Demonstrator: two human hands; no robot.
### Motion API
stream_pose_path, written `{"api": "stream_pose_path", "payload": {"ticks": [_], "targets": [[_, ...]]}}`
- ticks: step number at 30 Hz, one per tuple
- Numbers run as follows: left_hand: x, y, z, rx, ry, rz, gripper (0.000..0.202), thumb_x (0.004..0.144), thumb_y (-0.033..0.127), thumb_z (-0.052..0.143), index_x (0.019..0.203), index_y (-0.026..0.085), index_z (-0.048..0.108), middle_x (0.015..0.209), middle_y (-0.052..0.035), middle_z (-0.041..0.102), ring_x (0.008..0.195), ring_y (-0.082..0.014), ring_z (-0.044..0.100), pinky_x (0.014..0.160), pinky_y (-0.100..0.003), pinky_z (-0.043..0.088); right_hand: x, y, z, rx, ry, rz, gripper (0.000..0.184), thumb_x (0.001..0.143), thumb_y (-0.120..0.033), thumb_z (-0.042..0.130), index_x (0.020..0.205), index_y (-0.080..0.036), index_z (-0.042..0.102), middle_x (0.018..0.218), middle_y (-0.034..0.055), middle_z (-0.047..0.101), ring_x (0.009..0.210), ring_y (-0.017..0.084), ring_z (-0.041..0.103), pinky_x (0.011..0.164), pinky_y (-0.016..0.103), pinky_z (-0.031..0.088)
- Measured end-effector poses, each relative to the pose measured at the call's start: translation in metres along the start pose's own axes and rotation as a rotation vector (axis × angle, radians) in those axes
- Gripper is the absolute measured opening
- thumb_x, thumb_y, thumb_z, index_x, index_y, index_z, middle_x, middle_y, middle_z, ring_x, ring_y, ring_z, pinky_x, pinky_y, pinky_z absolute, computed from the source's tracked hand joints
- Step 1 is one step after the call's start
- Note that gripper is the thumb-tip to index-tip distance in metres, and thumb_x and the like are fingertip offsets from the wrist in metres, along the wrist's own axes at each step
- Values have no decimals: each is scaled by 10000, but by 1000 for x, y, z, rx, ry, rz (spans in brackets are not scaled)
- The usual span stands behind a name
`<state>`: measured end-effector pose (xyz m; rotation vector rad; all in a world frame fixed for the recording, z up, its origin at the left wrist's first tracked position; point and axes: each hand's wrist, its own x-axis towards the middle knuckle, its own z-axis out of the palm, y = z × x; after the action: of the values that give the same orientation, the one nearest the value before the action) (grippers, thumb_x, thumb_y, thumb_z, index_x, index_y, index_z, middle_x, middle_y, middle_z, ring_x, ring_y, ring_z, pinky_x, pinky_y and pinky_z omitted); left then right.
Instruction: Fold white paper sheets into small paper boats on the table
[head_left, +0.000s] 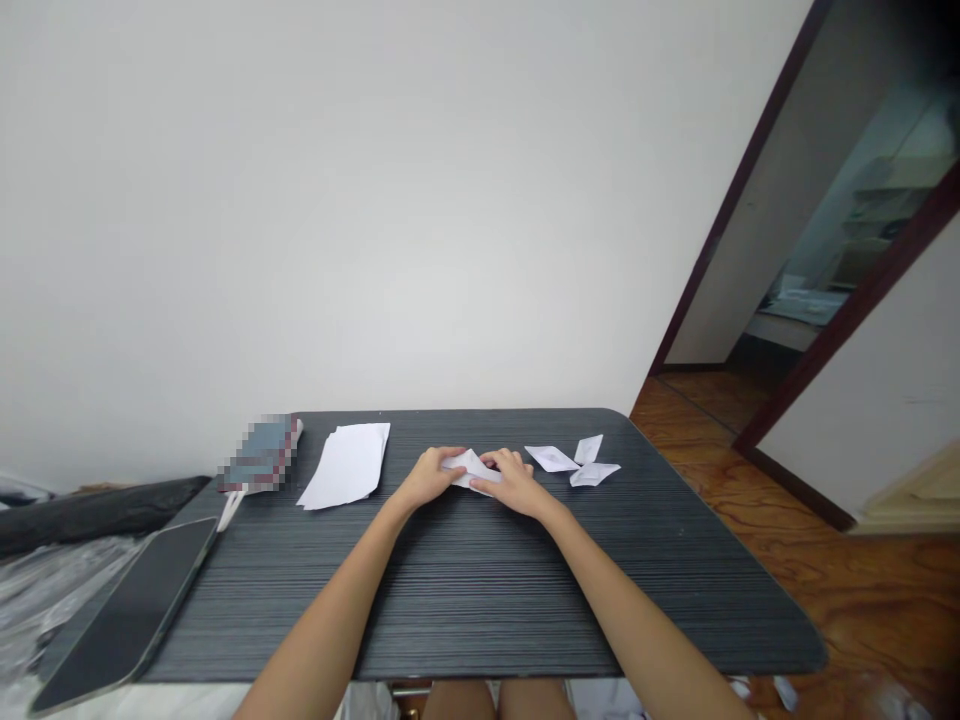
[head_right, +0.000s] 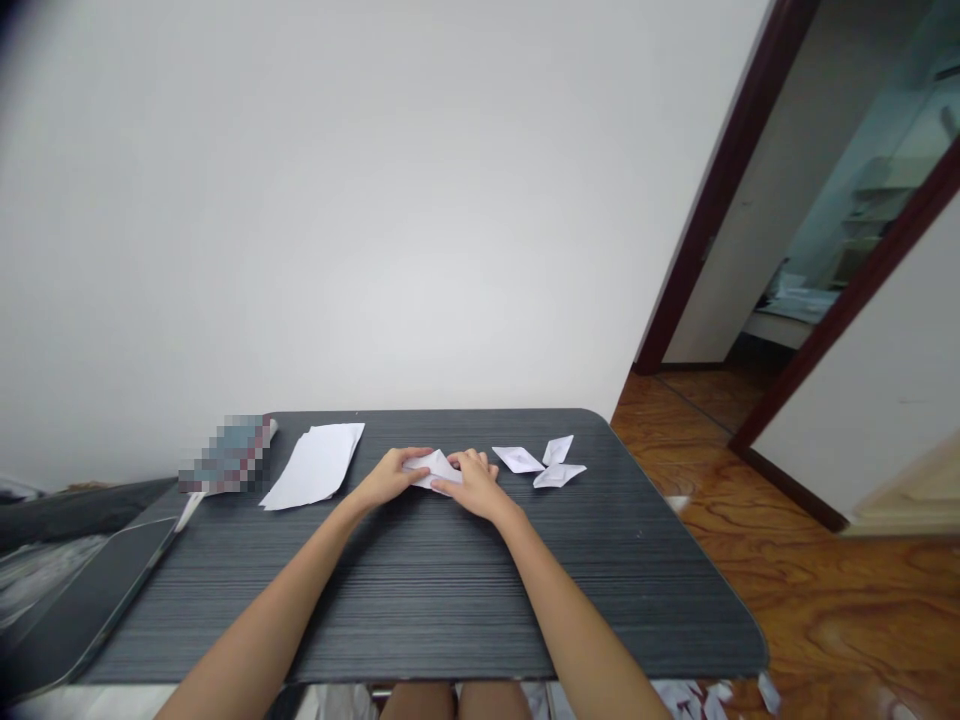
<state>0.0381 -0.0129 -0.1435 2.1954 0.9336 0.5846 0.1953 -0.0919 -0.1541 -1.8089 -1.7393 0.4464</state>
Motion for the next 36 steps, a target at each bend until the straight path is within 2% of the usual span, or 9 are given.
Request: {"api": "stream_pose_path", "payload": {"ticks": [2, 5, 10, 13, 16, 19, 23, 30, 36], "targets": [[1, 0, -1, -40, 27, 31, 421, 697, 190, 502, 1110, 108, 524, 1112, -84, 564, 1003, -197, 513, 890, -308, 360, 2, 2, -6, 95, -6, 22, 337, 736, -404, 496, 987, -182, 532, 977, 61, 556, 934, 202, 473, 782, 325, 289], [0, 5, -3, -52, 67, 75, 357, 714, 172, 487, 1062, 130, 556, 1034, -67, 607, 917, -183, 548, 829, -301, 399, 4, 3, -12, 114, 2, -25, 225, 738, -324, 510, 886, -168, 579, 875, 37, 599, 855, 189, 516, 753, 308, 288], [-7, 19, -8, 91, 132, 206, 175, 753, 218, 477, 848, 151, 607, 844, -39, 628, 803, -153, 547, 768, -264, 401, -2, -6, -17, 15, 180, -177, 134, 770, -262, 492, 819, -191, 595, 854, 18, 580, 851, 158, 491, 753, 302, 256], [-10, 24, -10, 149, 78, 293, 142, 762, 213, 472, 781, 151, 598, 804, -35, 595, 780, -136, 531, 748, -242, 396, -6, -8, -21, -119, 222, -302, 124, 795, -202, 470, 794, -193, 594, 864, 26, 566, 877, 153, 462, 785, 318, 234], [-10, 23, -11, 197, -25, 304, 139, 759, 214, 480, 752, 152, 604, 809, -38, 570, 769, -128, 520, 739, -230, 394, -9, -5, -24, -211, 134, -436, 127, 807, -167, 455, 795, -173, 582, 855, 37, 562, 865, 145, 459, 771, 297, 262], [-9, 20, -11, 257, -147, 270, 147, 751, 238, 494, 754, 152, 613, 776, -37, 569, 730, -129, 516, 723, -232, 390, -11, -2, -25, -240, 28, -478, 134, 818, -159, 433, 810, -156, 567, 820, 41, 565, 818, 139, 470, 722, 268, 304], [-7, 15, -11, 317, -202, 244, 174, 749, 266, 492, 718, 147, 616, 735, -34, 572, 677, -126, 506, 679, -221, 378, -11, 1, -22, -215, -30, -428, 151, 823, -172, 418, 807, -152, 567, 814, 44, 568, 798, 140, 487, 718, 256, 328], [-5, 6, -6, 348, -122, 143, 223, 761, 262, 432, 687, 141, 604, 615, -18, 560, 585, -126, 482, 574, -224, 334, -2, 6, -14, -47, -31, -211, 159, 801, -185, 425, 766, -146, 575, 726, 34, 584, 710, 140, 518, 651, 229, 338], [-2, 0, -2, 315, -76, 78, 159, 730, 222, 444, 778, 154, 579, 708, -30, 601, 654, -143, 527, 607, -229, 357, 4, 8, -9, -56, -36, -107, 146, 778, -202, 446, 759, -150, 581, 757, 46, 609, 736, 150, 531, 661, 228, 329]]}}
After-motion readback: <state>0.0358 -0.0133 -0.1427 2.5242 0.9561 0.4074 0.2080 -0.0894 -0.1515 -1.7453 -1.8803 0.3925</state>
